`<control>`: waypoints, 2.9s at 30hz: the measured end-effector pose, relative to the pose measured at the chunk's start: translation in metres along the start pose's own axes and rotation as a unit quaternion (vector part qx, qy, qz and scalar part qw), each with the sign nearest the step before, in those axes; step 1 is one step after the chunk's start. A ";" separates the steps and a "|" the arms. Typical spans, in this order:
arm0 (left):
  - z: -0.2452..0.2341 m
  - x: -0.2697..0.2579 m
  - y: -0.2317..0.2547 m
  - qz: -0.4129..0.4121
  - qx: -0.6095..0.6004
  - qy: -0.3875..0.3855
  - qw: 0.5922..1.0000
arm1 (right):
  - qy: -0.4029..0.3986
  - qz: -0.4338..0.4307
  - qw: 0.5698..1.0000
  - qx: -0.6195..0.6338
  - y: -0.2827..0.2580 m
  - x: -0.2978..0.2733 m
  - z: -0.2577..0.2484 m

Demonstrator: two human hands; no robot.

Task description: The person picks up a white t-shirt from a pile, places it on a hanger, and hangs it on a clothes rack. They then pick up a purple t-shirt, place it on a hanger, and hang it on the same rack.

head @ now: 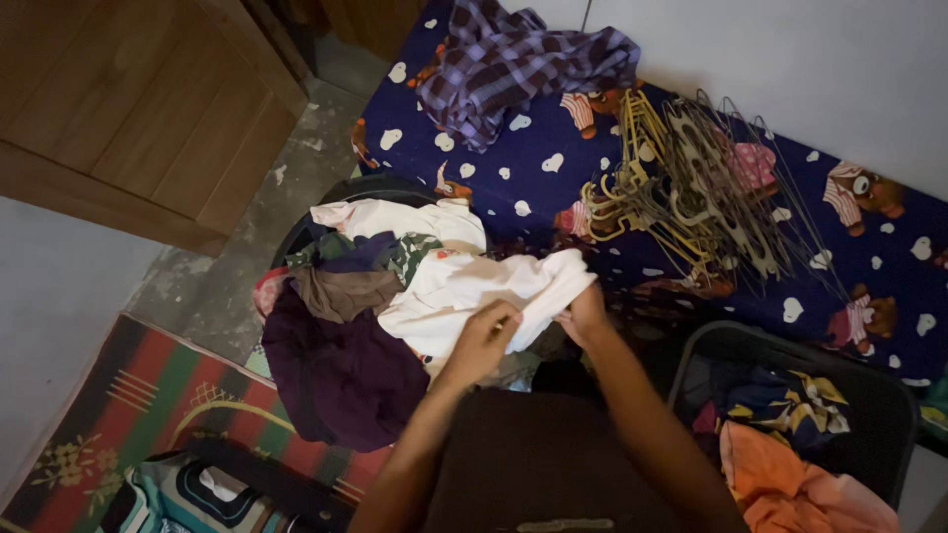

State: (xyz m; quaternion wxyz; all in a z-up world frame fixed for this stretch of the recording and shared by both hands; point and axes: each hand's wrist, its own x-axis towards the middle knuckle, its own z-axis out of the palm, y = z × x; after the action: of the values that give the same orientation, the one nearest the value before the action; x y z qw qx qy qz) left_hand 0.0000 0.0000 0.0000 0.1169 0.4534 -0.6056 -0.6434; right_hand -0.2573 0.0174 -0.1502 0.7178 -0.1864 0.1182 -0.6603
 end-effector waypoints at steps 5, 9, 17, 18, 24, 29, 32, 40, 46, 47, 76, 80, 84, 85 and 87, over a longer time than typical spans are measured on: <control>-0.023 -0.003 0.026 0.330 0.064 0.166 0.927 | 0.218 0.099 0.869 -0.434 -0.026 0.012 0.127; -0.028 0.015 0.015 0.385 0.201 0.126 0.892 | 0.166 0.120 0.860 -0.467 -0.052 0.008 0.180; -0.082 0.031 0.006 0.265 0.115 0.241 0.926 | 0.325 -0.002 0.812 -0.486 -0.113 -0.002 0.206; -0.087 0.029 0.011 0.328 0.112 0.273 0.897 | 0.275 -0.042 0.844 -0.459 -0.114 0.000 0.210; -0.096 0.019 0.058 0.257 -0.071 0.233 0.935 | 0.278 -0.186 0.808 -0.485 -0.072 0.024 0.240; -0.088 0.010 0.093 0.195 -0.250 0.120 0.941 | 0.085 -0.065 0.730 -0.675 -0.009 0.031 0.267; -0.079 0.004 0.104 0.205 -0.303 0.078 0.927 | 0.064 -0.111 0.680 -0.722 0.020 0.044 0.261; -0.086 -0.018 0.112 0.291 -0.401 0.158 0.854 | 0.104 0.053 0.697 -0.708 0.054 0.038 0.152; -0.096 -0.038 0.126 0.350 -0.464 0.150 0.800 | 0.036 0.093 0.772 -0.628 0.066 0.023 0.132; -0.093 -0.038 0.130 0.351 -0.468 0.143 0.799 | 0.015 0.103 0.752 -0.651 0.070 0.024 0.138; -0.137 0.004 0.072 0.299 0.023 0.354 0.886 | 0.344 -0.278 0.681 -0.584 -0.172 -0.098 0.226; -0.120 0.028 0.039 0.231 0.117 0.307 0.916 | 0.380 -0.286 0.651 -0.592 -0.172 -0.123 0.233; -0.109 0.045 0.015 0.263 0.261 0.178 0.912 | 0.343 -0.296 0.631 -0.630 -0.177 -0.143 0.256; -0.099 0.052 0.013 0.241 0.322 0.116 0.908 | 0.326 -0.298 0.638 -0.631 -0.180 -0.144 0.261; -0.077 0.064 0.020 0.194 0.440 -0.006 0.877 | 0.291 -0.272 0.638 -0.659 -0.184 -0.145 0.271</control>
State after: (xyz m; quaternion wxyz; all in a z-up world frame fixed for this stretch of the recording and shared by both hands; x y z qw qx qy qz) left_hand 0.0118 -0.1018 0.0004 0.0241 0.3279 -0.9027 -0.2776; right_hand -0.3251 0.1808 0.1614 0.1211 -0.4323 0.6687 -0.5927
